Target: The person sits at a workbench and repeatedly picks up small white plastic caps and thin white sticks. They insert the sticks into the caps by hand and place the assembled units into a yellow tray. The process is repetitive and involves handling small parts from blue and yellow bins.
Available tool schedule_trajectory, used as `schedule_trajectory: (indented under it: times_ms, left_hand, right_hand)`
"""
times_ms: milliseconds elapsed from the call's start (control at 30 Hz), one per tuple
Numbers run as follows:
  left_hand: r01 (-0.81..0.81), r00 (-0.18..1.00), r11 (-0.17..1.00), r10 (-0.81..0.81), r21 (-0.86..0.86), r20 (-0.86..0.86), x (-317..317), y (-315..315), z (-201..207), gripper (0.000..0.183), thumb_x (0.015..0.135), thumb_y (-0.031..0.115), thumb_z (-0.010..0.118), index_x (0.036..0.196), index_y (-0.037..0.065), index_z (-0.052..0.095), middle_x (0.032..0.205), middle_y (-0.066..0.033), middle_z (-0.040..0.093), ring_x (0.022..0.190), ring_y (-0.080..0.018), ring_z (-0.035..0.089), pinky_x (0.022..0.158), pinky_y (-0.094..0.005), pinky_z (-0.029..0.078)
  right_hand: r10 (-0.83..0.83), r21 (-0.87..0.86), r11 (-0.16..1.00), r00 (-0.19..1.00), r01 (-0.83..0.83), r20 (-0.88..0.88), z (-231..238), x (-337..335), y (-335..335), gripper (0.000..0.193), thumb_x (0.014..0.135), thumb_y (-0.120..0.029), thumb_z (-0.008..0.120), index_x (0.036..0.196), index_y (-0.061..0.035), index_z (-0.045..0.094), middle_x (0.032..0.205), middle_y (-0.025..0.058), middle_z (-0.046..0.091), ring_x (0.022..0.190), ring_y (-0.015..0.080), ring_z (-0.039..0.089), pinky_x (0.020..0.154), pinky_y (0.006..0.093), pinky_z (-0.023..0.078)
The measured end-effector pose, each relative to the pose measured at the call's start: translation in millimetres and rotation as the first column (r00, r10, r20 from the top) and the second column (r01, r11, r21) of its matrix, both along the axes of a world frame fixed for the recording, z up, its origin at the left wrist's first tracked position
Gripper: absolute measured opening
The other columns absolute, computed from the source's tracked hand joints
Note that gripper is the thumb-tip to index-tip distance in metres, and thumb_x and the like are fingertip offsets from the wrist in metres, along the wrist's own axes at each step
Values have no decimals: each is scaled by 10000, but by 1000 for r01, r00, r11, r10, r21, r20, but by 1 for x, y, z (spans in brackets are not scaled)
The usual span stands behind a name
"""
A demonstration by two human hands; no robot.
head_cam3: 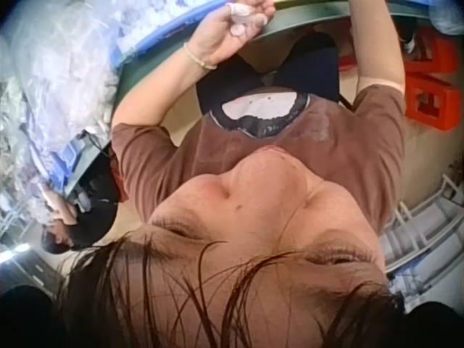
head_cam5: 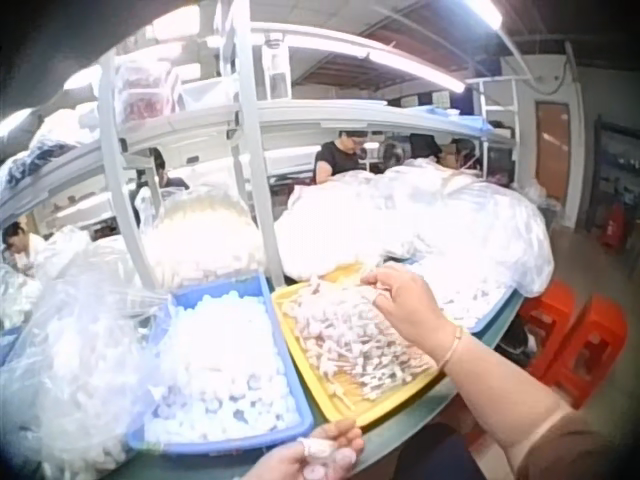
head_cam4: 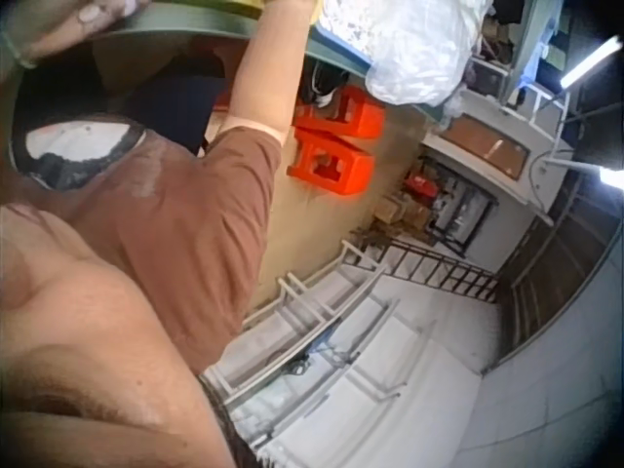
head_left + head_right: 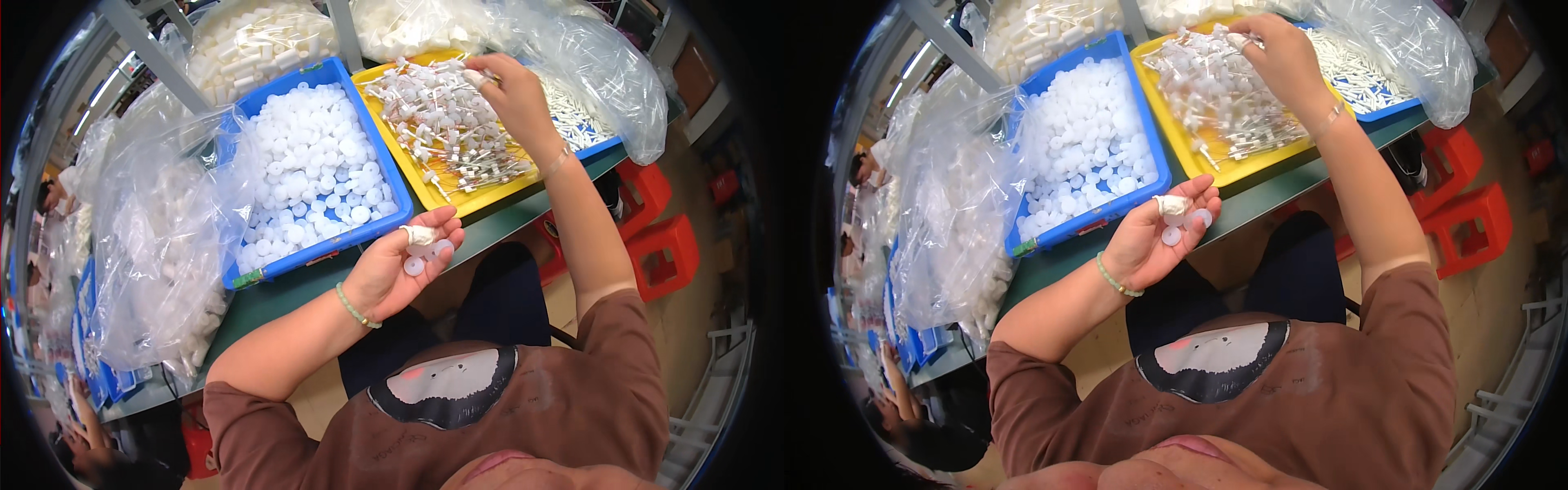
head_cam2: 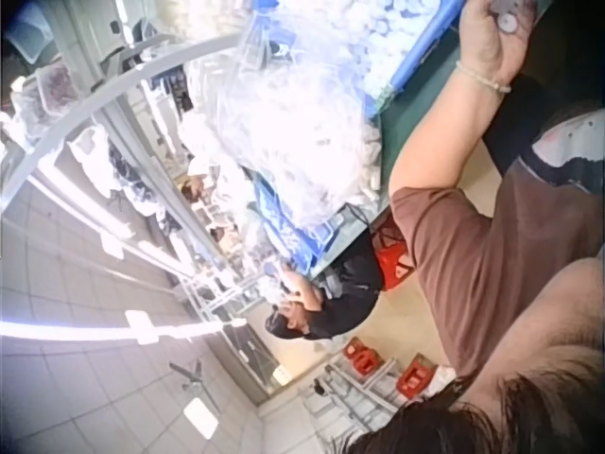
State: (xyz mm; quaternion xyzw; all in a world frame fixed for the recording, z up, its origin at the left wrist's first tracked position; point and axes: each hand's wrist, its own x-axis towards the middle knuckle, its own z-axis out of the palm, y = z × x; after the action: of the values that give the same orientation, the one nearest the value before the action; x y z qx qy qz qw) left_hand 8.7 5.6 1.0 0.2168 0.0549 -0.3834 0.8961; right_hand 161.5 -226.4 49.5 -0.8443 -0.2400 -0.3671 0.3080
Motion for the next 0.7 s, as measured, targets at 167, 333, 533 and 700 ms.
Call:
schedule_trajectory:
  times_ms: [167, 333, 533, 700]
  left_hand:
    - [44, 997, 998, -47, 38, 59, -2, 1, 0, 357, 918, 23, 433, 1268, -45, 430, 1221, -160, 508, 1139, -258, 540, 885, -272, 542]
    - [75, 997, 997, -74, -17, 35, 2, 7, -6, 344, 925, 37, 444, 1257, -54, 439, 1238, -166, 502, 1171, -284, 523, 896, -301, 547]
    - [7, 992, 1000, -11, 31, 124, -2, 2, -6, 357, 892, -30, 458, 1247, -60, 451, 1266, -173, 493, 1255, -301, 458, 1024, -311, 460]
    - [39, 988, 988, -60, 147, 141, -1, 0, 2, 291, 929, 18, 476, 1215, -34, 479, 1289, -159, 503, 1193, -243, 528, 885, -241, 538]
  right_hand:
    - [94, 260, 965, 959, -22, -266, -2, 8, -9, 254, 909, -131, 507, 1114, -44, 628, 791, -8, 564, 589, 62, 432, 536, 205, 359]
    - [612, 715, 690, 618, -112, -494, 0, -65, 7, 260, 955, -179, 467, 1133, -67, 619, 753, -40, 533, 553, 16, 360, 495, 178, 300]
    - [609, 682, 711, 632, -169, -478, -21, -155, 27, 193, 945, -96, 491, 1098, -5, 566, 792, -11, 540, 710, 49, 494, 638, 197, 415]
    - [676, 772, 611, 621, -173, -396, -48, -179, 33, 191, 932, -70, 536, 1107, 3, 557, 974, 58, 639, 855, 69, 584, 744, 211, 469]
